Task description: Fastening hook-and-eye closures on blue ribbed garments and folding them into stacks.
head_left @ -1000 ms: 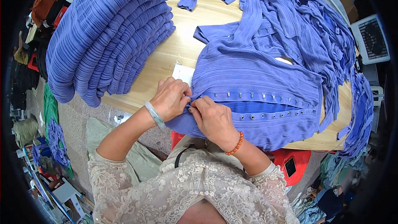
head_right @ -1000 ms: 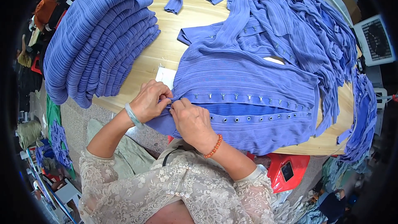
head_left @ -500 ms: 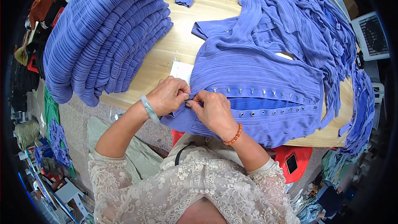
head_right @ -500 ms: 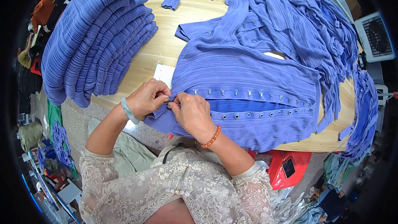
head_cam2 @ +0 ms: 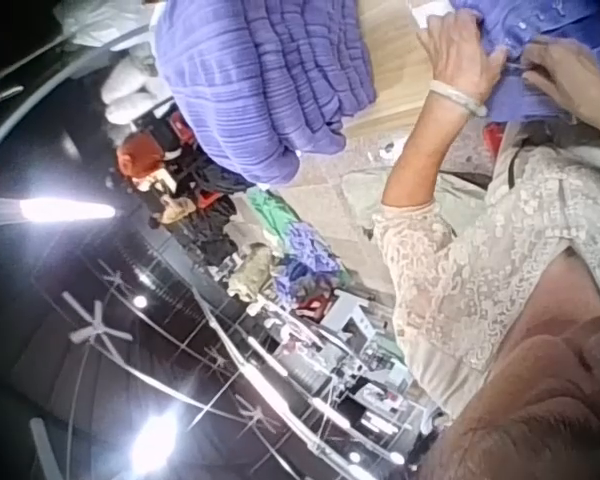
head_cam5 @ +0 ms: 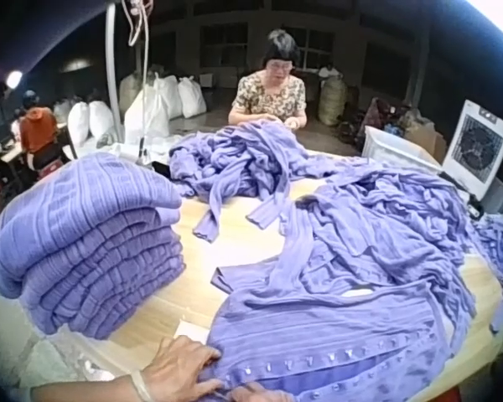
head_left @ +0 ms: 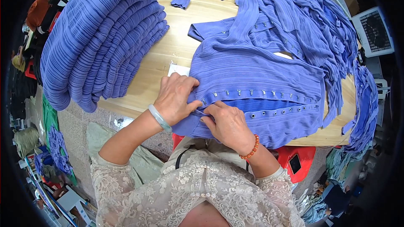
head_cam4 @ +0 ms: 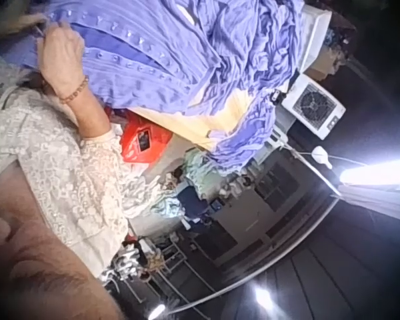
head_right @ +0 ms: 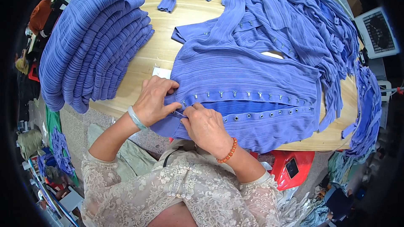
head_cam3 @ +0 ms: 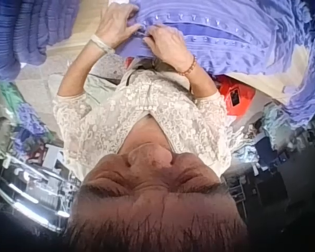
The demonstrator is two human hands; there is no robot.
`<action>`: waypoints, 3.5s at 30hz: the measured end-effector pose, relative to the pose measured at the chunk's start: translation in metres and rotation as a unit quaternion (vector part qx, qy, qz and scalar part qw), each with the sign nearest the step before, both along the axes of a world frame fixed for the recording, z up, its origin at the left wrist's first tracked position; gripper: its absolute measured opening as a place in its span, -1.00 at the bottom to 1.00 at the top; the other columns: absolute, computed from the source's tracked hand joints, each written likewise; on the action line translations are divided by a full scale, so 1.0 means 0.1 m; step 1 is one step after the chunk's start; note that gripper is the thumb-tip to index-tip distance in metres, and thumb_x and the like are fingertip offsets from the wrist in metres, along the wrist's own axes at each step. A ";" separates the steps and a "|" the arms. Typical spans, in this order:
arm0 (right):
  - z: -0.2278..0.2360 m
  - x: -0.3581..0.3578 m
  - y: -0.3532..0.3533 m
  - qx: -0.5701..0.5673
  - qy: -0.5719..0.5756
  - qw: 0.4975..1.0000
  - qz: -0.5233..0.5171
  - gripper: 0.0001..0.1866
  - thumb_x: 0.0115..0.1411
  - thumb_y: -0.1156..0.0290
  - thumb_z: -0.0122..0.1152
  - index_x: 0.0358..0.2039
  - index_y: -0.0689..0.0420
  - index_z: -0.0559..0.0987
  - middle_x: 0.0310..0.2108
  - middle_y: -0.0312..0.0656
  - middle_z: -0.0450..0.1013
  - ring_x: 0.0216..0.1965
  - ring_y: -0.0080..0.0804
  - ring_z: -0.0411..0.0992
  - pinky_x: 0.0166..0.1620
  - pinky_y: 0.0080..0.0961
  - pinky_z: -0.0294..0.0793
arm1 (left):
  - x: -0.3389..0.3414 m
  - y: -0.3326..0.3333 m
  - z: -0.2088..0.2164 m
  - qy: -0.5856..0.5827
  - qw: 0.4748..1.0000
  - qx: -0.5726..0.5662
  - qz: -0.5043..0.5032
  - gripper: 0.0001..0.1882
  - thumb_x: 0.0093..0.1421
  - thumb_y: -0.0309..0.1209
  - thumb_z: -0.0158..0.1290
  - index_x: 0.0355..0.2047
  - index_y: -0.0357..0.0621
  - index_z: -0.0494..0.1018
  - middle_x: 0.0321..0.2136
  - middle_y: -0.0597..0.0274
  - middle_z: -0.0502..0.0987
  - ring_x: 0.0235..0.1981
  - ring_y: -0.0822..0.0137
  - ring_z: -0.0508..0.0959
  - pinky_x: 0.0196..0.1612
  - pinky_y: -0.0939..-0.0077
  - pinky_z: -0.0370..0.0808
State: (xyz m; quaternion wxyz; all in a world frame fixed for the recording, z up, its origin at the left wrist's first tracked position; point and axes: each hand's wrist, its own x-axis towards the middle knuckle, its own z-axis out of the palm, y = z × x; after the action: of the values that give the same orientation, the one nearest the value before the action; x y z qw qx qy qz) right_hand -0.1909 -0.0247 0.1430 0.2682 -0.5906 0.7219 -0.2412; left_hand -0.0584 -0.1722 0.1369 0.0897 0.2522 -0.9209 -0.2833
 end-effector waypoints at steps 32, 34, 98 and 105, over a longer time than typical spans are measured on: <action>-0.15 -0.14 -0.13 0.025 -0.078 0.992 -0.099 -0.84 0.12 0.38 0.31 -0.39 0.22 0.61 -0.43 0.02 0.57 -0.37 0.04 0.55 -0.30 -0.14 0.52 | -0.05 -0.14 -0.14 -0.029 0.986 0.151 -0.066 -0.84 0.00 -0.48 0.20 -0.38 -0.27 0.55 -0.49 0.13 0.54 -0.36 0.17 0.47 -0.23 0.31 0.39; -0.13 -0.16 -0.04 0.035 -0.062 0.993 -0.094 -0.84 0.13 0.37 0.31 -0.38 0.21 0.61 -0.41 0.01 0.56 -0.37 0.04 0.55 -0.31 -0.15 0.52 | -0.04 -0.12 -0.17 -0.021 0.993 0.107 -0.034 -0.87 0.02 -0.49 0.21 -0.39 -0.25 0.55 -0.47 0.14 0.54 -0.34 0.15 0.46 -0.16 0.30 0.37; -0.24 -0.60 0.21 0.005 -0.069 0.982 -0.175 -0.83 0.08 0.33 0.37 -0.41 0.18 0.67 -0.54 -0.06 0.56 -0.49 -0.11 0.54 -0.35 -0.25 0.51 | -0.77 0.18 -0.13 -0.063 0.985 0.128 -0.099 -0.91 0.05 -0.51 0.15 -0.43 -0.28 0.59 -0.54 0.07 0.59 -0.39 0.16 0.52 -0.21 0.29 0.44; -0.18 -0.57 0.32 0.041 -0.017 0.986 -0.160 -0.82 0.10 0.31 0.35 -0.39 0.17 0.65 -0.50 -0.06 0.56 -0.42 -0.02 0.54 -0.31 -0.19 0.52 | -0.83 0.14 -0.06 -0.124 0.968 0.210 -0.067 -0.91 0.06 -0.52 0.17 -0.41 -0.29 0.58 -0.55 0.06 0.58 -0.45 0.16 0.51 -0.30 0.27 0.47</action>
State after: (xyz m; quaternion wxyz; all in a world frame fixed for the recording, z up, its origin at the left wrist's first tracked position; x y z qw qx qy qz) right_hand -0.2481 0.0076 0.1254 0.2624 -0.4515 0.8117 -0.2615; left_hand -0.1414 -0.1580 0.1312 -0.0993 0.2361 -0.8596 -0.4420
